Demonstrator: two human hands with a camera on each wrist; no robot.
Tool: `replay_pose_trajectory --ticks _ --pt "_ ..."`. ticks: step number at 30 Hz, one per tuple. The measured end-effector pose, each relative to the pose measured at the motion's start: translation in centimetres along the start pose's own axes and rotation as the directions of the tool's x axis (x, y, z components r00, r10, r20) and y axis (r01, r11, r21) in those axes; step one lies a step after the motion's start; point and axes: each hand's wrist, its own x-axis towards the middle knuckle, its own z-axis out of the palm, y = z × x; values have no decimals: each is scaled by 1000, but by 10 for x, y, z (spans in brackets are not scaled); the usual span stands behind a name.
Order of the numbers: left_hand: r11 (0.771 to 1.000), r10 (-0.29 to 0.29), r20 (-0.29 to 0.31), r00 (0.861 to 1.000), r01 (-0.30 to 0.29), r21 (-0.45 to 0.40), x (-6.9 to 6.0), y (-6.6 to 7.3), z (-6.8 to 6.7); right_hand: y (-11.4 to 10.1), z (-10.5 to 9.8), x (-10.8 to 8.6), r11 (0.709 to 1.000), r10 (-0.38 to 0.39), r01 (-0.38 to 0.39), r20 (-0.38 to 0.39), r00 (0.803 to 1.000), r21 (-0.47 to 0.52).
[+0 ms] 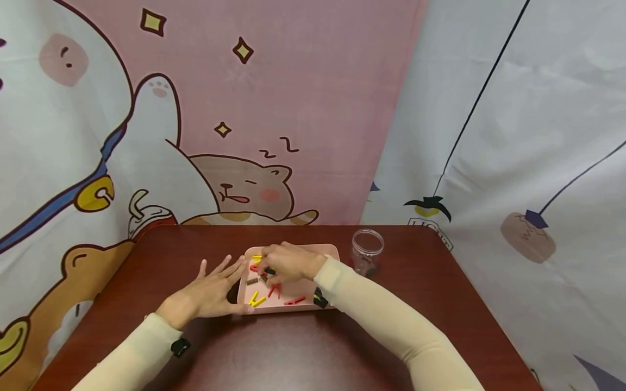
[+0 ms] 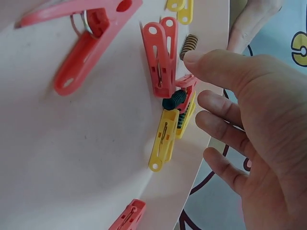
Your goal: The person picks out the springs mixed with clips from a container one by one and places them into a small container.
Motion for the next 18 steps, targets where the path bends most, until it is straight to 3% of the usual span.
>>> replay_pose_trajectory --ticks 18 --pt "1000 -23 17 1000 23 -10 1 -1 0 1 -6 -20 999 38 -39 -88 995 -9"
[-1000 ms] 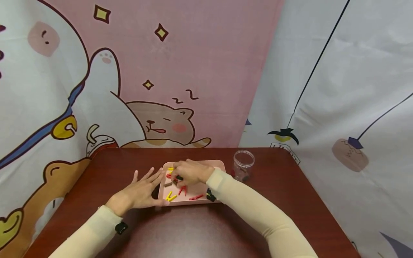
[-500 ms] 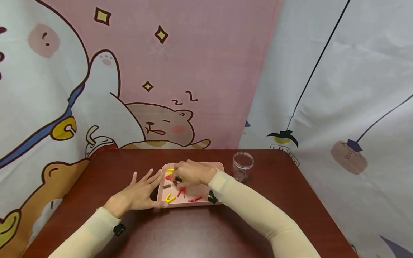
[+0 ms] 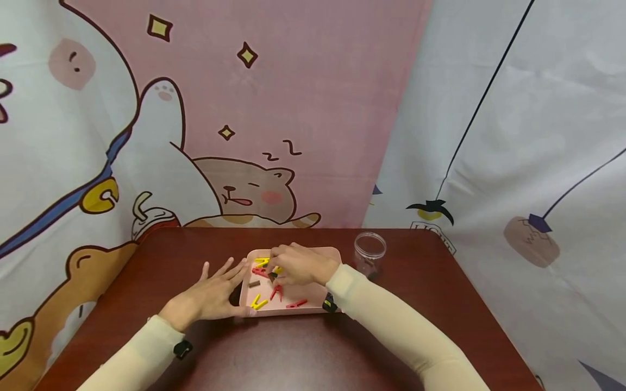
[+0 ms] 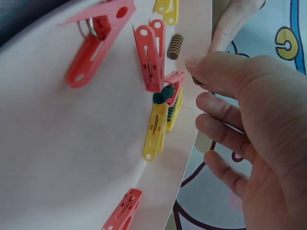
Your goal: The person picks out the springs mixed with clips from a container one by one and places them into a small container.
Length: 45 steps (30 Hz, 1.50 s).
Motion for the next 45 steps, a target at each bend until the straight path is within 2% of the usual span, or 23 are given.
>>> replay_pose_trajectory --ticks 13,23,33,37,45 --pt "1000 -13 8 1000 13 8 1 0 0 4 -3 -19 999 31 -31 -20 999 -32" --pt "1000 -25 5 1000 25 -3 2 -1 2 7 -7 -30 999 42 -41 -47 998 33" --pt "1000 -23 13 1000 23 -8 1 -1 0 9 -8 -39 999 50 -50 -84 995 5" --pt "1000 -18 7 1000 18 -10 0 0 -1 11 -9 -44 997 72 -72 -93 993 -3" --pt "1000 -15 3 1000 15 -12 -1 3 -2 13 -10 -53 990 140 -137 -85 986 43"
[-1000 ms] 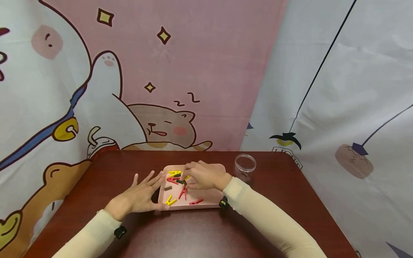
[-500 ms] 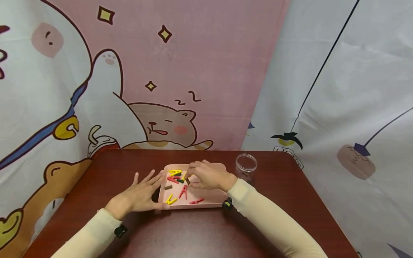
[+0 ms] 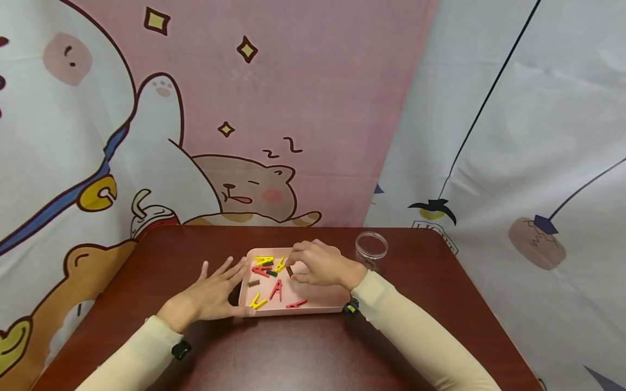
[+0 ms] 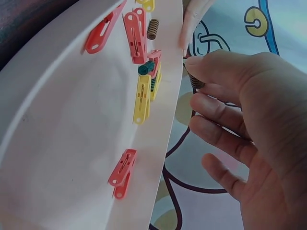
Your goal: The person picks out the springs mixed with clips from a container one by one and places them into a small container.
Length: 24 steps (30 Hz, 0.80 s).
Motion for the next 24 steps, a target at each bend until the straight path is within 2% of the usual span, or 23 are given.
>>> replay_pose_trajectory --ticks 10,24 --pt "1000 -2 1 1000 2 12 1 -1 1 5 -1 -10 1000 -27 28 -76 997 4" --pt "1000 -4 3 1000 4 6 0 -1 1 9 -10 -29 999 11 -5 -142 990 41"
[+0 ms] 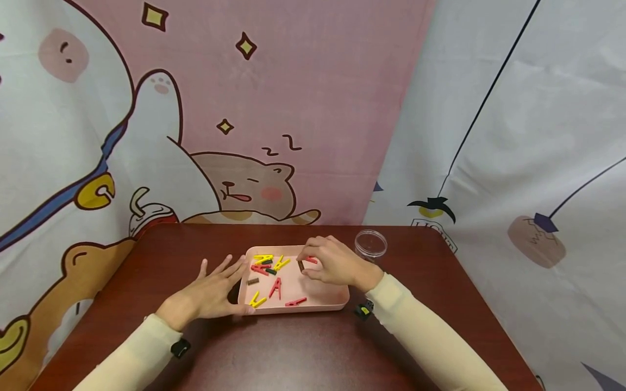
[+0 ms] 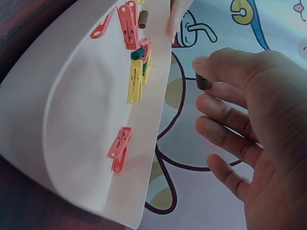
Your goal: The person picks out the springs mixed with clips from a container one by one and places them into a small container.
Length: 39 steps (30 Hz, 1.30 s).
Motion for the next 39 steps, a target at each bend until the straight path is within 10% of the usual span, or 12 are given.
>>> replay_pose_trajectory --ticks 39 --pt "1000 -9 0 1000 9 -8 0 -1 2 24 -22 -39 998 52 -44 -162 985 54"
